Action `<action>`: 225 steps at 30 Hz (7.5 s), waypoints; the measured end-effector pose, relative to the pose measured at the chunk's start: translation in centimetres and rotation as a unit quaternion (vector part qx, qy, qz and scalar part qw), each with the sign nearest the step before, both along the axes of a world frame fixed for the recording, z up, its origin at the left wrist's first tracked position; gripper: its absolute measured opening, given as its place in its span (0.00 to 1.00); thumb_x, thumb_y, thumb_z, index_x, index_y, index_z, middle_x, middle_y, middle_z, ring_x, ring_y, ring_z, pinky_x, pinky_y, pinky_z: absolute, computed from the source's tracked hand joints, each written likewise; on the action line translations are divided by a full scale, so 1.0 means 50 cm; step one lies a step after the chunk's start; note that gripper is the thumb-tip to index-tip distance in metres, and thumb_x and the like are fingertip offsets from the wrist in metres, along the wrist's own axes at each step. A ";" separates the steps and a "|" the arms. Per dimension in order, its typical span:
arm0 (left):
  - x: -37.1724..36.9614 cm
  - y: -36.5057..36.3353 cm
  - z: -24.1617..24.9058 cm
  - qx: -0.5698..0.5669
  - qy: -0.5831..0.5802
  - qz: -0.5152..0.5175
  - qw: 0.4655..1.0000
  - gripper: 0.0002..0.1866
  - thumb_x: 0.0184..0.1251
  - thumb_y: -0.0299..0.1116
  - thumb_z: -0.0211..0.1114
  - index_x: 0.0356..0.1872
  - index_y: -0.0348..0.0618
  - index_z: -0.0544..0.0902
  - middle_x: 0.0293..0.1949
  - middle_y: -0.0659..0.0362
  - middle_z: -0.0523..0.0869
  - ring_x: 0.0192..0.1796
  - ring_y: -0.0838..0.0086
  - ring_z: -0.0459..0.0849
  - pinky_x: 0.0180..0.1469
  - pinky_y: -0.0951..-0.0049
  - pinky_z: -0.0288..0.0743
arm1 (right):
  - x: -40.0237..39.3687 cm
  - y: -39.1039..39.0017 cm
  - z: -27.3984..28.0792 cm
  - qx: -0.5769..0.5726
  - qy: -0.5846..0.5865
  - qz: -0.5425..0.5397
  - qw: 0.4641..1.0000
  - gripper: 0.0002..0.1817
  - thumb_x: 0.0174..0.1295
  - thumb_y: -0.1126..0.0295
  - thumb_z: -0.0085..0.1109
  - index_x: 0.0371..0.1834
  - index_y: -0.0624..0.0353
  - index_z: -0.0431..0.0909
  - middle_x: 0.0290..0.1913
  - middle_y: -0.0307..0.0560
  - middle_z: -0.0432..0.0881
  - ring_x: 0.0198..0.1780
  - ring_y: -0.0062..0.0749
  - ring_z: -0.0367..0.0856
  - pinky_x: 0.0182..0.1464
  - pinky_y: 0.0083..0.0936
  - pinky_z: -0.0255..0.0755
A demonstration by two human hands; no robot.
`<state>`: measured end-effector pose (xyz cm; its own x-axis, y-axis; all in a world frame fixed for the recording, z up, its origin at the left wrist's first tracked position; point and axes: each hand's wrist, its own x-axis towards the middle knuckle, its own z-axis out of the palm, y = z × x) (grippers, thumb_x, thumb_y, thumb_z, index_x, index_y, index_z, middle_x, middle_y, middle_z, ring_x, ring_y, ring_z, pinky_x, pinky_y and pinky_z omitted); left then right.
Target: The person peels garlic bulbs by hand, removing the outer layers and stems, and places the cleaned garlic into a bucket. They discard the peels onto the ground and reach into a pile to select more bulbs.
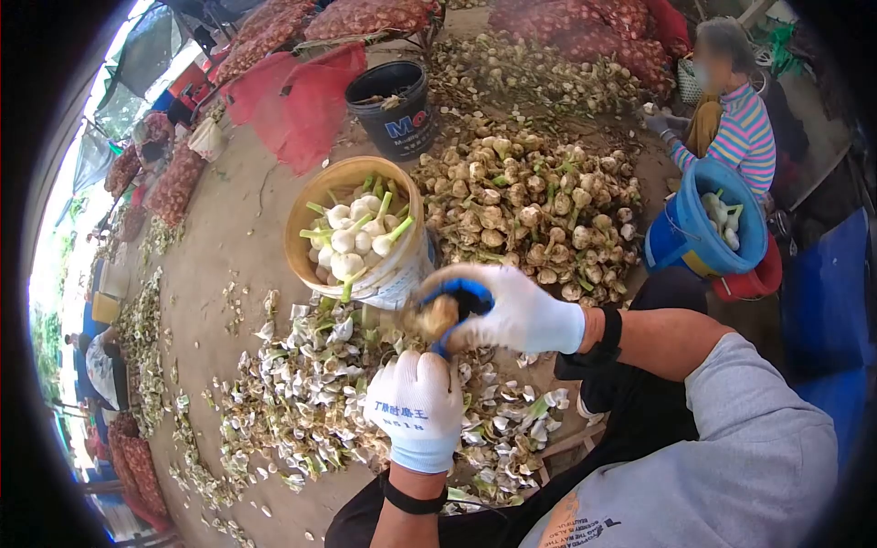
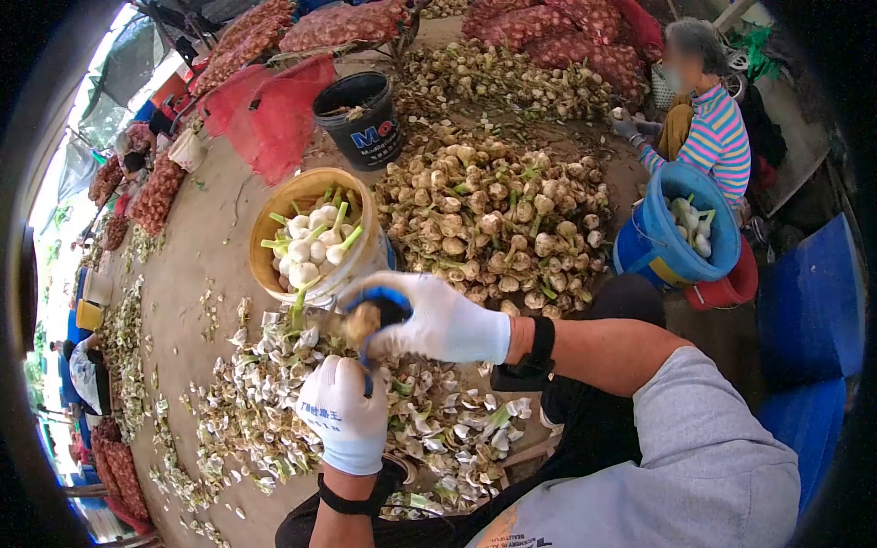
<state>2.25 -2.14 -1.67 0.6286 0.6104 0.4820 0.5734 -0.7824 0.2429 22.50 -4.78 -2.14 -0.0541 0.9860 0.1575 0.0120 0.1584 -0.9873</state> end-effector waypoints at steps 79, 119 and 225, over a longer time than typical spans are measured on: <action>-0.073 0.019 0.013 -0.355 -0.181 0.047 0.916 0.12 0.70 0.25 0.72 0.51 0.32 0.89 0.39 0.47 0.92 0.41 0.67 0.91 0.49 0.68 0.82 | -0.035 0.018 -0.021 0.016 -0.131 0.035 0.991 0.28 0.59 0.66 0.82 0.61 0.58 0.81 0.53 0.44 0.90 0.53 0.23 0.86 0.58 0.27 0.80; -0.196 0.105 0.012 -0.306 -0.076 0.275 0.908 0.09 0.73 0.29 0.63 0.46 0.35 0.84 0.37 0.50 0.89 0.37 0.61 0.88 0.43 0.60 0.82 | 0.053 0.063 -0.106 -0.208 0.279 -0.013 0.937 0.21 0.71 0.68 0.69 0.62 0.70 0.79 0.58 0.55 0.86 0.57 0.40 0.89 0.59 0.40 0.88; -0.047 0.008 -0.005 -0.442 -0.412 0.082 0.792 0.13 0.73 0.26 0.73 0.53 0.33 0.85 0.46 0.60 0.90 0.43 0.80 0.85 0.48 0.76 0.80 | -0.012 0.038 -0.075 -0.086 0.098 -0.023 0.991 0.30 0.76 0.45 0.61 0.63 0.63 0.80 0.46 0.45 0.89 0.42 0.26 0.89 0.38 0.28 0.85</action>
